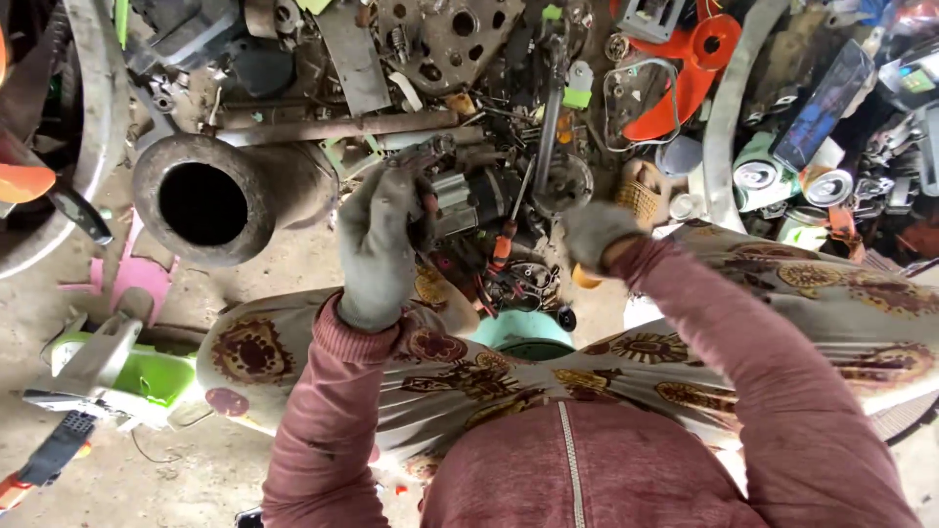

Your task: The person is disassembling a motor or mechanical component using a screwdriver and a hammer.

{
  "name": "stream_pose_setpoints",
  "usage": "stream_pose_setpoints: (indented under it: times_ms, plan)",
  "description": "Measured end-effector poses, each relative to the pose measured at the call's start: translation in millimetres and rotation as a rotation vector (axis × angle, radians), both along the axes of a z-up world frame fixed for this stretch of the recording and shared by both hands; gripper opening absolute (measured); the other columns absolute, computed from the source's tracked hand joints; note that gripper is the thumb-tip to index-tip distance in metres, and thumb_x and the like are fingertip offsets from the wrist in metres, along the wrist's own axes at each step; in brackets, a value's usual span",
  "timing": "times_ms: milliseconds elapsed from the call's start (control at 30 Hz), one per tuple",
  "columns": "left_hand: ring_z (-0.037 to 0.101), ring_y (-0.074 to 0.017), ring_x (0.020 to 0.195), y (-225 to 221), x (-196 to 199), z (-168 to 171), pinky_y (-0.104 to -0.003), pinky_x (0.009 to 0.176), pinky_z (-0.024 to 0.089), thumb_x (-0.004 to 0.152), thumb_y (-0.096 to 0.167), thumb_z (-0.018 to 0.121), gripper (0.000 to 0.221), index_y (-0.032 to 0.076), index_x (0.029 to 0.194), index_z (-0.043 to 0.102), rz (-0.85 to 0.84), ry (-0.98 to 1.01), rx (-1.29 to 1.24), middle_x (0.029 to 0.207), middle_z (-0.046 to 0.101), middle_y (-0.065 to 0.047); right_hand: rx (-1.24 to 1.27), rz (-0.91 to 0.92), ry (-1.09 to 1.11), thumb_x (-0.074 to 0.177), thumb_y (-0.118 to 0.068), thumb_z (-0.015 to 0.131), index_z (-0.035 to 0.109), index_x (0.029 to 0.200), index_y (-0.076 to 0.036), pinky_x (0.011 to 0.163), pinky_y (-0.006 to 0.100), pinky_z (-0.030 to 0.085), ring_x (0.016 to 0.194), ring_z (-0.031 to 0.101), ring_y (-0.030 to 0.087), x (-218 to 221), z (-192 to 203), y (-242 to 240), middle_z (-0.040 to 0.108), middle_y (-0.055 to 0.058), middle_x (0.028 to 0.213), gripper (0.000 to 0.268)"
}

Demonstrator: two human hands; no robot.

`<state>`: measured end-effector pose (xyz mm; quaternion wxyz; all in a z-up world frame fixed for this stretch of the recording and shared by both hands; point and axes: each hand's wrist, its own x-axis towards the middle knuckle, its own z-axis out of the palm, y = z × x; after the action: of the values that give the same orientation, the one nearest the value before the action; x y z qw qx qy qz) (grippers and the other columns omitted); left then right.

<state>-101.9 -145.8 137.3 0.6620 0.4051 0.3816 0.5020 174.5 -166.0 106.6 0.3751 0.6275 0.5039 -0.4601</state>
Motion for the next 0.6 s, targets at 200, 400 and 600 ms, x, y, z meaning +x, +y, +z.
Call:
stream_pose_setpoints:
  times_ms: [200, 400, 600]
  plan:
    - [0.060, -0.0089, 0.068, 4, 8, -2, -0.025, 0.059, 0.048, 0.112, 0.034, 0.054, 0.045, -0.001, 0.139, 0.062, -0.018, -0.077, 0.004, 0.094, 0.072, -0.006, 0.371, 0.466, 0.329, 0.075, -0.034, 0.076, 0.059, 0.141, -0.033, 0.088, 0.039, 0.055, 0.103, 0.063, 0.029, -34, -219, -109, 0.064, 0.014, 0.119, 0.067]
    - [0.068, -0.0153, 0.101, -11, 16, 6, -0.030, 0.089, 0.056, 0.106, 0.017, 0.057, 0.046, -0.003, 0.148, 0.054, -0.153, -0.159, -0.017, 0.122, 0.071, -0.010, 0.216, 0.087, 0.227, 0.080, -0.036, 0.078, 0.053, 0.142, -0.032, 0.091, 0.033, 0.056, 0.100, 0.067, 0.023, -67, -194, -74, 0.068, 0.005, 0.127, 0.067]
    - [0.068, -0.0124, 0.101, -19, 12, -12, -0.027, 0.089, 0.058, 0.099, -0.001, 0.065, 0.049, -0.002, 0.146, 0.053, -0.213, -0.100, -0.055, 0.120, 0.070, -0.010, 0.927, 0.257, 0.495, 0.060, -0.036, 0.077, 0.064, 0.136, -0.024, 0.095, 0.042, 0.057, 0.104, 0.068, 0.027, 1, -202, -99, 0.067, 0.003, 0.123, 0.078]
